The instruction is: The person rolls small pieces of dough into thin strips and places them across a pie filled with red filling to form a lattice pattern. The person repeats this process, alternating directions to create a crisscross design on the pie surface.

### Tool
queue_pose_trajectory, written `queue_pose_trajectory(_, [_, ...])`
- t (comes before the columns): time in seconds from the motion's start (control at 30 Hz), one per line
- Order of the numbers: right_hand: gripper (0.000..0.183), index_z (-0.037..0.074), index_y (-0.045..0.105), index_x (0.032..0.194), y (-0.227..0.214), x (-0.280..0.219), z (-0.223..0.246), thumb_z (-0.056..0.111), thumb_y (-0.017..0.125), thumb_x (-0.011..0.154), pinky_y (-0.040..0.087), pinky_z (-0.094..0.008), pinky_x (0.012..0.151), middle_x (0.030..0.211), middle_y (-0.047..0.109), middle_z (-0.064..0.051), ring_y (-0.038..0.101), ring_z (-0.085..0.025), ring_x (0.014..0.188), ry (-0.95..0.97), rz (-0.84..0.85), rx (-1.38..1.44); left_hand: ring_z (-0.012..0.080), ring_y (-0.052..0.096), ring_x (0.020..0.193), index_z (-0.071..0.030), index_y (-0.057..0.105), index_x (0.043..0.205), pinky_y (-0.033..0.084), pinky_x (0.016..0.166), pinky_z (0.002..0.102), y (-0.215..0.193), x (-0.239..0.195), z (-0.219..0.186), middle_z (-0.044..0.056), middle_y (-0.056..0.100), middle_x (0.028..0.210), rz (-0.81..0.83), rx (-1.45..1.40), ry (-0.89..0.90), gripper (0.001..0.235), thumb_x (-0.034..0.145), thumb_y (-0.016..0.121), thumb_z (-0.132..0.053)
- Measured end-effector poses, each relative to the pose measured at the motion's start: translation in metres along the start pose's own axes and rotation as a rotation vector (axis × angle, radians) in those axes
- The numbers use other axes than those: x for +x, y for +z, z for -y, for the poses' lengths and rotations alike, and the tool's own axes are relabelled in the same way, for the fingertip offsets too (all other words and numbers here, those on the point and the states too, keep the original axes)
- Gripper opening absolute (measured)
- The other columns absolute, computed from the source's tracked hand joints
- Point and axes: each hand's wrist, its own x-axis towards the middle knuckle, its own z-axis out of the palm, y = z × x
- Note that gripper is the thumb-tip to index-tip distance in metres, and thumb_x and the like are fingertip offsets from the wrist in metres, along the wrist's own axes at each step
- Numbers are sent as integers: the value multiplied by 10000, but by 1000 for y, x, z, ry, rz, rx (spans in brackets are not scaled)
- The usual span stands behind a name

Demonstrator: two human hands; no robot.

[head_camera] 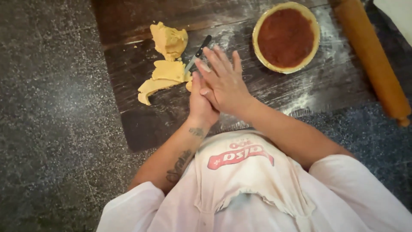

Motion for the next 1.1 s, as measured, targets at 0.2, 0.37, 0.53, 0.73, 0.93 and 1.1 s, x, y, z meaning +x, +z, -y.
queue_pose_trajectory(0.2, [670, 152, 344, 1611, 25, -32, -13, 557, 427, 1083, 581, -389, 968, 1590, 476, -117, 603, -313, 1334, 774, -105, 1449, 152, 523, 522, -176, 643, 590, 425, 529, 262, -61, 47, -13, -10, 521, 530, 126, 995, 826, 337, 925, 684, -189])
queue_pose_trajectory(0.37, [653, 45, 706, 1178, 11, -15, -31, 631, 516, 963, 620, -361, 652, 911, 749, -110, 761, -256, 749, 1212, -51, 1894, 268, 488, 1262, -228, 596, 1252, 262, 1110, 447, -30, 21, -3, 41, 565, 1309, 364, 1623, 1010, 604, 875, 532, -696])
queue_pose_trajectory(0.53, [106, 62, 715, 959, 0, -8, -15, 167, 711, 947, 558, -306, 472, 737, 655, -73, 706, -196, 594, 1084, -264, 1373, 368, 191, 1581, -26, 327, 1600, 114, 1314, 505, 1, -4, -22, 208, 242, 1689, 465, 1284, 1043, 1114, 899, 291, -891])
queue_pose_trajectory(0.73, [796, 216, 140, 1695, -85, 38, 15, 416, 503, 1015, 231, -645, 1439, 1796, 123, -112, 144, -324, 1711, 205, -249, 672, 251, 250, 1590, -17, 63, 1648, 286, 1294, 325, 73, -25, -35, 166, 187, 1723, 559, 414, 335, 1204, 811, 354, -832])
queue_pose_trajectory(0.93, [967, 313, -28, 1747, -82, 42, 4, 842, 273, 995, 18, -460, 1571, 1839, -85, 124, -40, -104, 1761, -179, -288, 484, 135, 222, 1444, -177, 269, 1615, 163, 1202, 344, 0, 37, -6, -23, 262, 1528, 537, 481, 455, 580, 1138, 260, -506])
queue_pose_trajectory(1.1, [1133, 159, 157, 1726, -99, 16, 29, 915, 239, 884, -69, -596, 1494, 1811, -26, -77, -70, -287, 1741, -120, -180, 418, 279, 163, 1680, -185, 273, 1660, 70, 1395, 502, 99, -20, -63, 65, 194, 1775, 630, 146, 257, 746, 1063, 310, -632])
